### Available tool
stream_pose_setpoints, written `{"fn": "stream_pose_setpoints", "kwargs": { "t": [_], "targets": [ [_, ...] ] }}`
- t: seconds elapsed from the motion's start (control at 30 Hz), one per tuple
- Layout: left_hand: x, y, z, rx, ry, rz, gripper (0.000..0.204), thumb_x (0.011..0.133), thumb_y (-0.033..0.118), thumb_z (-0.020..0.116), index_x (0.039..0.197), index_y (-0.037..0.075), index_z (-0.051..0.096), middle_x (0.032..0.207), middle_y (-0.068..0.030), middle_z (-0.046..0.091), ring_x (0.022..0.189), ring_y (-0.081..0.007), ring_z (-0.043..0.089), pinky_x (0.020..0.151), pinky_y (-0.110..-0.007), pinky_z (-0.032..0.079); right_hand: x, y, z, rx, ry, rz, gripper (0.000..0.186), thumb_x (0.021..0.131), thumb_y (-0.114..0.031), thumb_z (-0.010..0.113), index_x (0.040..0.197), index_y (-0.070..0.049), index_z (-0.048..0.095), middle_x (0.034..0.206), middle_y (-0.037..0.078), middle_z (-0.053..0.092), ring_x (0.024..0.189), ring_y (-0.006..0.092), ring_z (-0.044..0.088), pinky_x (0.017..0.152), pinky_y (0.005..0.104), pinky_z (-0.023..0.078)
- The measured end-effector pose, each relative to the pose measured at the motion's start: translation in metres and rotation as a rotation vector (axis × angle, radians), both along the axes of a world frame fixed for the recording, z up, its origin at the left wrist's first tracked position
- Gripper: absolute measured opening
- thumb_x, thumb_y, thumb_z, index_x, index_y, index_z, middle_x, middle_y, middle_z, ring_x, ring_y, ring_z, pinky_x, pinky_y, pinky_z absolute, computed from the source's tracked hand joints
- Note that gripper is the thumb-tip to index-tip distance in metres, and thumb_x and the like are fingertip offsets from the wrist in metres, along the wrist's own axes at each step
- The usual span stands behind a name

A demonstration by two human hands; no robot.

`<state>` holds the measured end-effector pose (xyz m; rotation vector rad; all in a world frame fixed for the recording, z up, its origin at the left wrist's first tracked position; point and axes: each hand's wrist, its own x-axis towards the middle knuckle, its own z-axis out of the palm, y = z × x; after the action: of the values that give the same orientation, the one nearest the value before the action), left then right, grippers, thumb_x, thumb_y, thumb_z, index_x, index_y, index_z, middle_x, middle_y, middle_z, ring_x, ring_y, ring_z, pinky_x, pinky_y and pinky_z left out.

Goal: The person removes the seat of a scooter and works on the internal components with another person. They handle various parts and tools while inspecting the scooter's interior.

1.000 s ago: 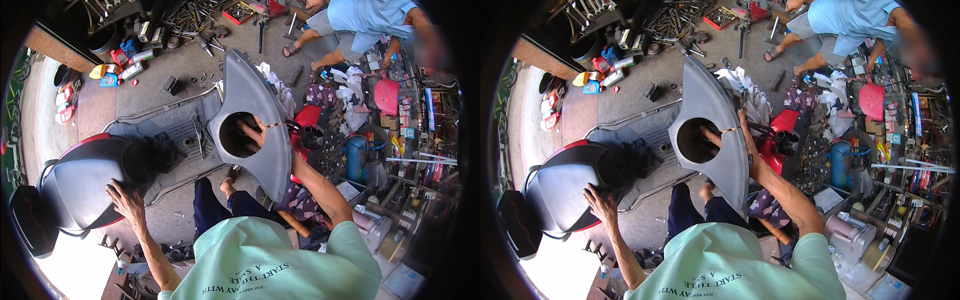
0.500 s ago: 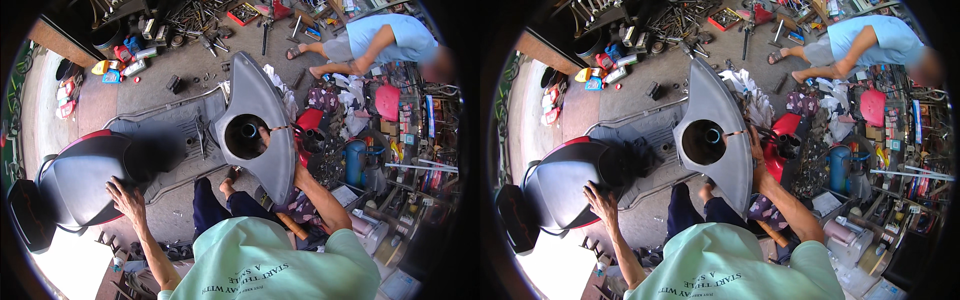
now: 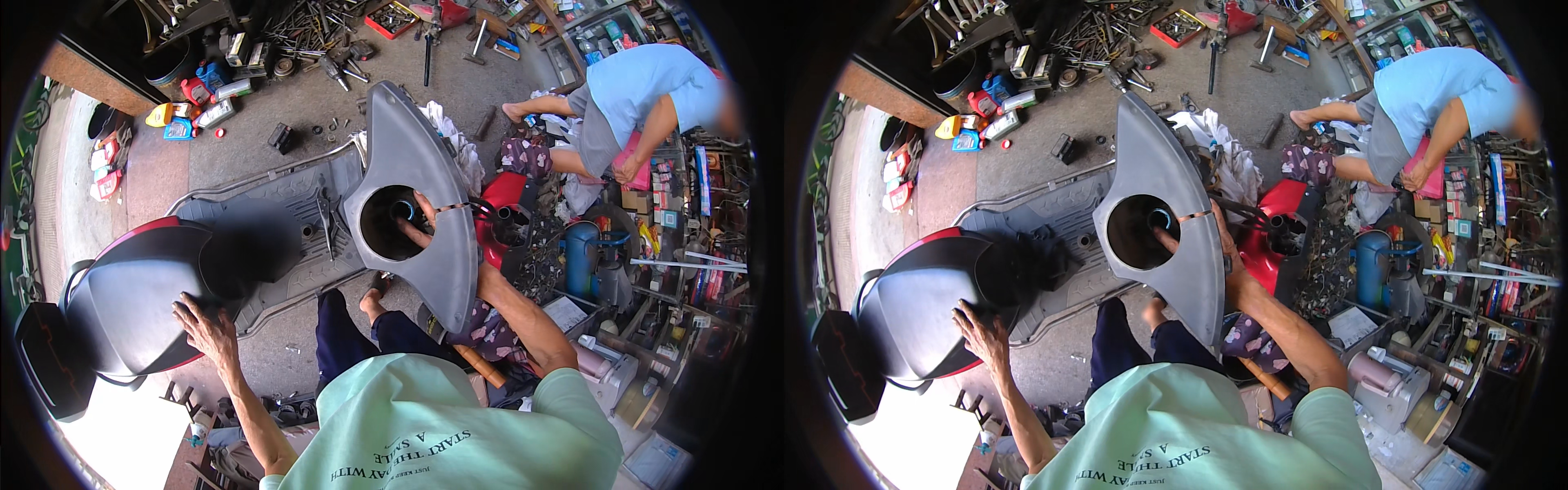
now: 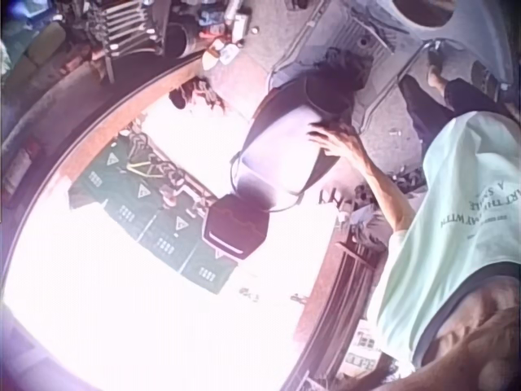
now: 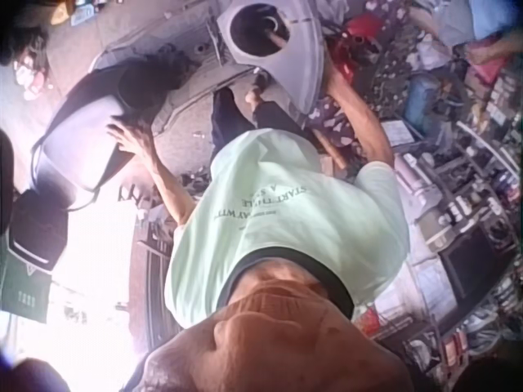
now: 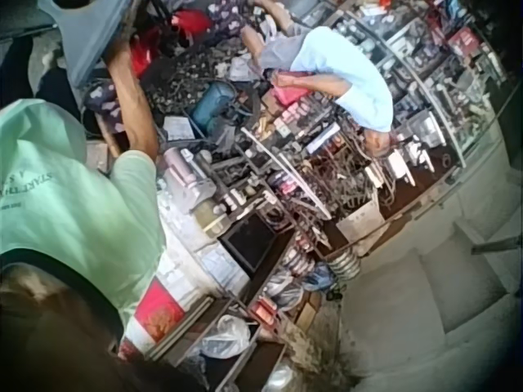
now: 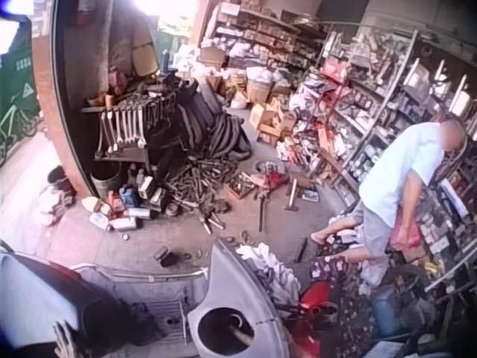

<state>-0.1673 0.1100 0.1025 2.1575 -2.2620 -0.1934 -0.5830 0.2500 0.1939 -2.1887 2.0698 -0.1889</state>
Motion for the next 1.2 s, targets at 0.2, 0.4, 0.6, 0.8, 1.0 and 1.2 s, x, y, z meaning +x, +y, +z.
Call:
{"fn": "stream_pose_setpoints", "kwargs": {
  "t": [0.2,0.4,0.6,0.8,1.0,1.2],
  "targets": [
    [0.0,0.002,-0.001,-0.007,-0.008,0.002,0.083,0.077,0.019,0.062,0.146,0.016,0.014,0.149,-0.0194,0.014,0.137,-0.0376,0.015,0.095,-0.063,0.03,-0.012,0.015,-0.01,0.0,0.032,-0.01,0.054,0.079,-0.028,0.056,0.131,-0.014,0.049,0.106,0.017,0.048,0.108,0.034,0.046,0.105,0.0561,0.023],
    [-0.001,0.0,-0.001,0.001,-0.009,0.017,0.084,0.077,0.018,0.062,0.146,0.016,0.014,0.149,-0.0188,0.014,0.137,-0.0375,0.016,0.095,-0.063,0.031,-0.003,-0.012,-0.011,0.022,0.082,-0.058,0.069,0.08,-0.031,0.062,0.139,-0.011,0.034,0.128,0.023,0.042,0.102,0.0366,0.05,0.092,0.0501,0.035],
    [0.002,-0.001,0.0,0.017,-0.026,0.018,0.086,0.076,0.017,0.063,0.146,0.015,0.014,0.149,-0.0199,0.015,0.137,-0.0387,0.016,0.095,-0.061,0.031,-0.009,-0.012,-0.023,0.104,0.013,-0.215,0.064,0.081,-0.035,0.062,0.131,0.0,0.043,0.138,0.02,0.035,0.13,0.0378,0.028,0.106,0.0586,0.017],
    [-0.016,0.011,-0.016,-0.287,0.038,-0.158,0.078,0.075,0.014,0.064,0.142,0.01,0.024,0.147,-0.0218,0.02,0.136,-0.0386,0.02,0.097,-0.056,0.031,-0.018,0.047,0.013,0.018,0.168,-0.504,0.059,0.08,-0.002,0.054,0.135,0.0,0.033,0.143,0.02,0.026,0.133,0.0373,0.025,0.107,0.0504,0.02],
    [-0.098,0.042,-0.071,0.276,0.216,-0.669,0.06,0.078,0.013,0.06,0.132,0.003,0.038,0.137,-0.0212,0.037,0.126,-0.0405,0.036,0.097,-0.049,0.034,0.015,0.129,0.022,0.179,0.079,-0.634,0.053,0.081,-0.011,0.056,0.129,0.001,0.038,0.14,0.027,0.027,0.129,0.0434,0.028,0.106,0.0528,0.021],
    [-0.106,0.007,-0.193,0.799,0.101,-0.435,0.078,0.058,0.03,0.078,0.13,0.016,0.05,0.144,-0.0354,0.003,0.131,-0.0526,0.013,0.106,-0.05,0.025,0.061,0.189,0.006,0.514,-0.129,-0.84,0.052,0.077,-0.017,0.062,0.121,0.004,0.043,0.127,0.028,0.04,0.118,0.0434,0.038,0.099,0.0508,0.031]
  ]
}}
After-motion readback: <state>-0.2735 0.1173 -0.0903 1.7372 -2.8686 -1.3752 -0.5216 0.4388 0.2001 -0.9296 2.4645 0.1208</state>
